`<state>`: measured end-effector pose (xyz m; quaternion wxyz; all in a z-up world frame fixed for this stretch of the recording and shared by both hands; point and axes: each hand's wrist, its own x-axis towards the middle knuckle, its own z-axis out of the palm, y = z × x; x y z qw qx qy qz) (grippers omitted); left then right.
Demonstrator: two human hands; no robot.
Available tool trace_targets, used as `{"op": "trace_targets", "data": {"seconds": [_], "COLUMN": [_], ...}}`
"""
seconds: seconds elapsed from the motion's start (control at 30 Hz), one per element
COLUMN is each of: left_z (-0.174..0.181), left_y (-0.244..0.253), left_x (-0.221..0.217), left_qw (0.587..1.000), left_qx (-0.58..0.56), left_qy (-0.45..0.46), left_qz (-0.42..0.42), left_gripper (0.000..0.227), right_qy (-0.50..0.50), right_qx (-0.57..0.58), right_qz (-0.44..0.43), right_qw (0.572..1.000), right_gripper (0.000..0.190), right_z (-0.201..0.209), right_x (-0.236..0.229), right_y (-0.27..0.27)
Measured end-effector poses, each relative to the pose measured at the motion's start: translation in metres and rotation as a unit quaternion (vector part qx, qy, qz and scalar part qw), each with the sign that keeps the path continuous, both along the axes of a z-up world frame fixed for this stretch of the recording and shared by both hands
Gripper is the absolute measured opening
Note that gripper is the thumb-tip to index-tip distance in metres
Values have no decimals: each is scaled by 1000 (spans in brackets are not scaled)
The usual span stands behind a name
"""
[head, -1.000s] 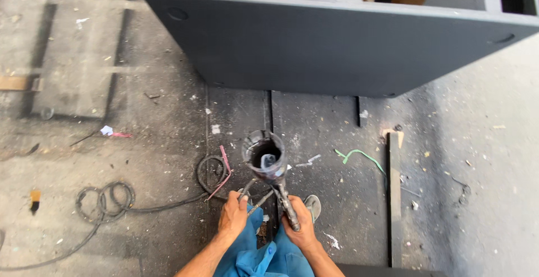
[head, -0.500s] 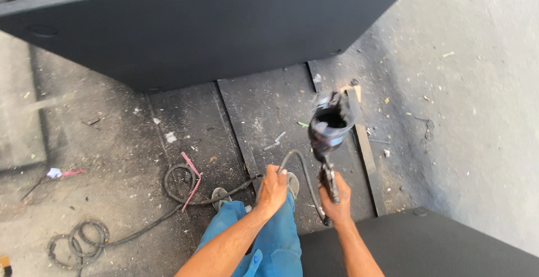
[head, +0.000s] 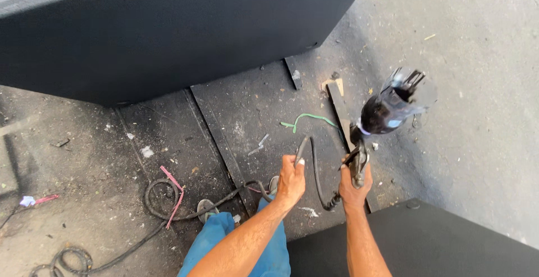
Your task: The person uses a spray gun to apply black paint to the exterior surfaces of a large wooden cabinet frame. They move around the object to cover multiple sides, including edges and corners, while holding the spray gun in the right hand and the hose in the left.
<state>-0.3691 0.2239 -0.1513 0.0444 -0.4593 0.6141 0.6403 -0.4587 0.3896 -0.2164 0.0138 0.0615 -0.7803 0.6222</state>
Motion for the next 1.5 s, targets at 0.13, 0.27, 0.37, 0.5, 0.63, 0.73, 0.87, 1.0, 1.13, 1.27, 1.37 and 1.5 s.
{"op": "trace_targets", "data": {"seconds": [0.13,0.27,0.37,0.5,0.63,0.73,0.87,1.0,1.13,1.27,1.37,1.5], "left_z": [-29,-46,-62,-38,-64,-52,-72,-76,-88,-91,-96,-126], "left_y": [-9,-40,-69,-122,-167,-194,-211,-215,-202,-182,-162,-126], "left_x": [19,54,87,143,220,265,317,333,314,272,233,181], "left_qw": [999,990,975,949,924,903,873,869,885,907,926,953], "left_qx": [0,47,21,12,-53,-12,-42,-37,-12,18,30,-20], "left_qy": [-18,-67,-95,-149,-181,-169,-176,-188,-190,-173,-175,-159], "left_qz": [49,115,198,277,332,394,452,456,426,384,332,258], "left_gripper": [35,24,25,24,26,21,23,19,22,18,23,41], "right_qy": [-17,-53,-41,2,32,43,14,-7,1,-41,-78,-113], "right_qx": [34,121,119,97,40,17,-14,1,34,67,97,132], "right_qz": [41,134,204,327,422,481,553,570,535,453,397,287], "right_qw": [998,982,971,940,905,876,833,822,844,888,909,942], "right_gripper": [30,22,23,34,29,20,18,23,11,17,16,15], "right_z": [9,15,3,-21,-12,-6,-11,-23,-72,-87,-77,-111], "right_x": [33,79,114,162,200,226,255,269,268,240,209,171], "right_y": [-22,-60,-91,-135,-192,-232,-270,-286,-257,-218,-195,-149]}}
